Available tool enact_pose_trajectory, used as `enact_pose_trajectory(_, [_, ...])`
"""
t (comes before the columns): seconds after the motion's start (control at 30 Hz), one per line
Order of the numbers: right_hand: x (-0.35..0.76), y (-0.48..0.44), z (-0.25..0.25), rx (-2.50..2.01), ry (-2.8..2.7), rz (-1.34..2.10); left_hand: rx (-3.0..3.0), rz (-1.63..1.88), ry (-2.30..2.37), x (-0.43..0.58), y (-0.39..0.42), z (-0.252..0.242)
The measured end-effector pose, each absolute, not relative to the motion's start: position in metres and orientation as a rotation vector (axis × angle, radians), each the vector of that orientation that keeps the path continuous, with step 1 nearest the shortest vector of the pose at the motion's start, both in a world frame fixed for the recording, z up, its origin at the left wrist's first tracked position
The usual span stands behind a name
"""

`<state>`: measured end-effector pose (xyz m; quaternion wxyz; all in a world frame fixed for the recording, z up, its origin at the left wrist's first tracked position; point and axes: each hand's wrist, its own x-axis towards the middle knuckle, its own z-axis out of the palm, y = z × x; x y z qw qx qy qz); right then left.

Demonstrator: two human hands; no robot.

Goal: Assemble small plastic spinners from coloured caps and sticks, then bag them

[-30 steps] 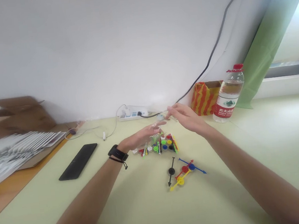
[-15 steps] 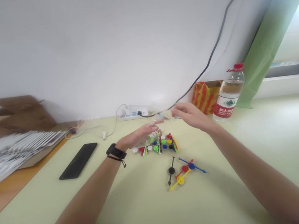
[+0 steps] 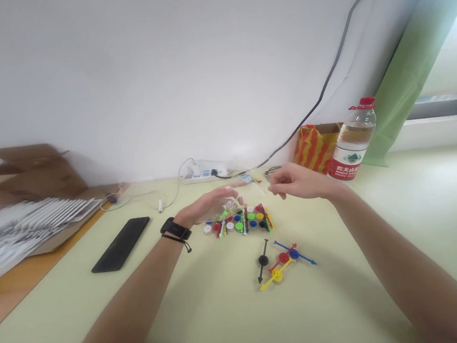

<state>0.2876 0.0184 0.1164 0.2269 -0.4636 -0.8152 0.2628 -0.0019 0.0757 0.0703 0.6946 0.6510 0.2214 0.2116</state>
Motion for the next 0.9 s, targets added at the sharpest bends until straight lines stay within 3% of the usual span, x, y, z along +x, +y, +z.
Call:
enact_pose_trajectory(0.23, [0.274, 0.023, 0.091, -1.007, -2.629, 1.048, 1.177, 0.556, 0.488, -0.008, 0.081, 0.075])
enact_pose_trajectory(0.53, [0.234, 0.024, 0.051, -1.001, -2.887, 0.972, 0.968, 0.500, 0.612, -0.005, 0.082, 0.079])
enact_pose_trajectory(0.7, [0.233, 0.019, 0.059, -0.854, -2.805, 0.946, 0.979, 0.478, 0.584, -0.007, 0.082, 0.078])
enact_pose_trajectory(0.9, [0.257, 0.010, 0.103, -0.757, -2.521, 1.048, 1.086, 0.462, 0.658, -0.004, 0.077, 0.080])
